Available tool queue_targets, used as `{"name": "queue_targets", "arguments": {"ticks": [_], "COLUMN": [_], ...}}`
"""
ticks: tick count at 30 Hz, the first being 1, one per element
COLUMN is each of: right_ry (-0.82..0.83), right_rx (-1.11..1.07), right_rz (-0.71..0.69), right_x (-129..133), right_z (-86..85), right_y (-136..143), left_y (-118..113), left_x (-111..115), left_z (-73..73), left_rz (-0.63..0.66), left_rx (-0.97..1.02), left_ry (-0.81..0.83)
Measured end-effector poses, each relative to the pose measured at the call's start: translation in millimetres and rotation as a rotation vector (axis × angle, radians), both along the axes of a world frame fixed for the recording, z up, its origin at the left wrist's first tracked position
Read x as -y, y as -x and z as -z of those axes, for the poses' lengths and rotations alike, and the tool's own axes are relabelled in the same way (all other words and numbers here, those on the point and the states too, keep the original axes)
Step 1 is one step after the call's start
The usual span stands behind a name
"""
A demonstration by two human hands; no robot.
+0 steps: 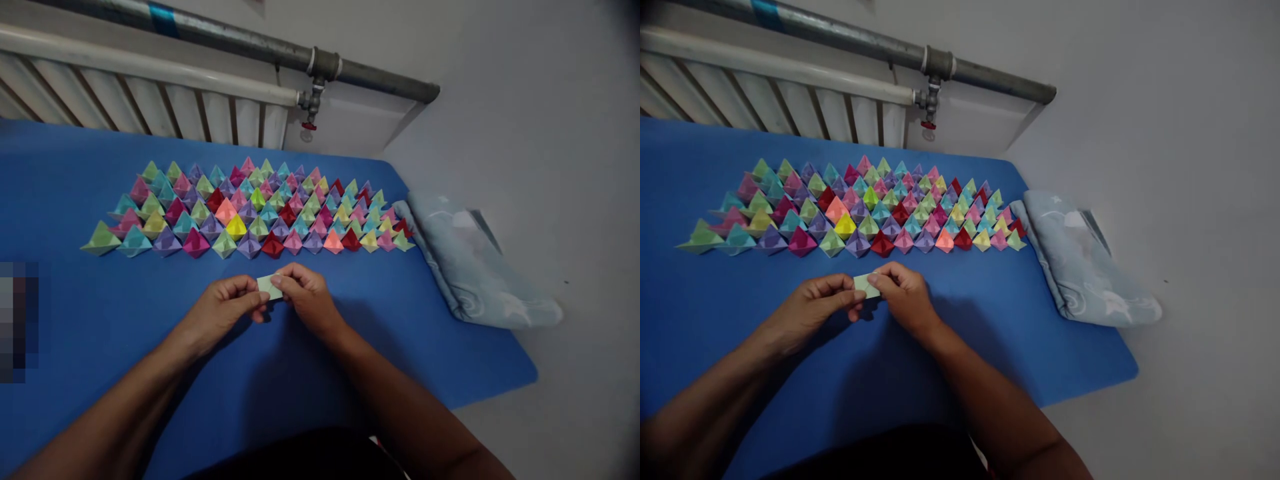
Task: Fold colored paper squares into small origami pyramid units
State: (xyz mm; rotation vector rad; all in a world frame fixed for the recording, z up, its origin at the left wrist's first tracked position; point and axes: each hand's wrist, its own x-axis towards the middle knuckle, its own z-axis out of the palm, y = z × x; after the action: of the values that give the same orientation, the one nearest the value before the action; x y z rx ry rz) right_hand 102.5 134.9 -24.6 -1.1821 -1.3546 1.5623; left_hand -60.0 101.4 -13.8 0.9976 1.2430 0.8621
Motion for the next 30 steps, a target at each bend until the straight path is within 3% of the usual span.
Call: {"name": "queue_targets", "arguments": {"ticks": [4,12,19,25,30], "right_ry": [0.103,-0.065,0.050,-0.024,-0.019], "right_rx": [0.001,0.142,0.063,0.069,0.025], "right_rz": [-0.066,-0.024,-0.115,-0.096,-0.219], "right_x": [1.2,7.4,5.9,9.1,9.1], "right_z": [0.2,1.3,-3.4,-2.9,0.1], "right_y": [-0.3,-0.8,0.0,-1.0,-5.6], "left_y": [-1.5,2.2,6.8,10.6,8.5], "left_x": [-0.4,2.6,5.0,7.0,8.6], "left_z": [-2.1,3.8,9.8,15.1,18.3], "left_rz": [0.016,0.121,0.288,0.363,0.437], "left_rx": [-0.010,-0.135,-0.216,-0.157,-0.117], "left_ry": [0.023,-0.062,-0.081,-0.058,0.025]}}
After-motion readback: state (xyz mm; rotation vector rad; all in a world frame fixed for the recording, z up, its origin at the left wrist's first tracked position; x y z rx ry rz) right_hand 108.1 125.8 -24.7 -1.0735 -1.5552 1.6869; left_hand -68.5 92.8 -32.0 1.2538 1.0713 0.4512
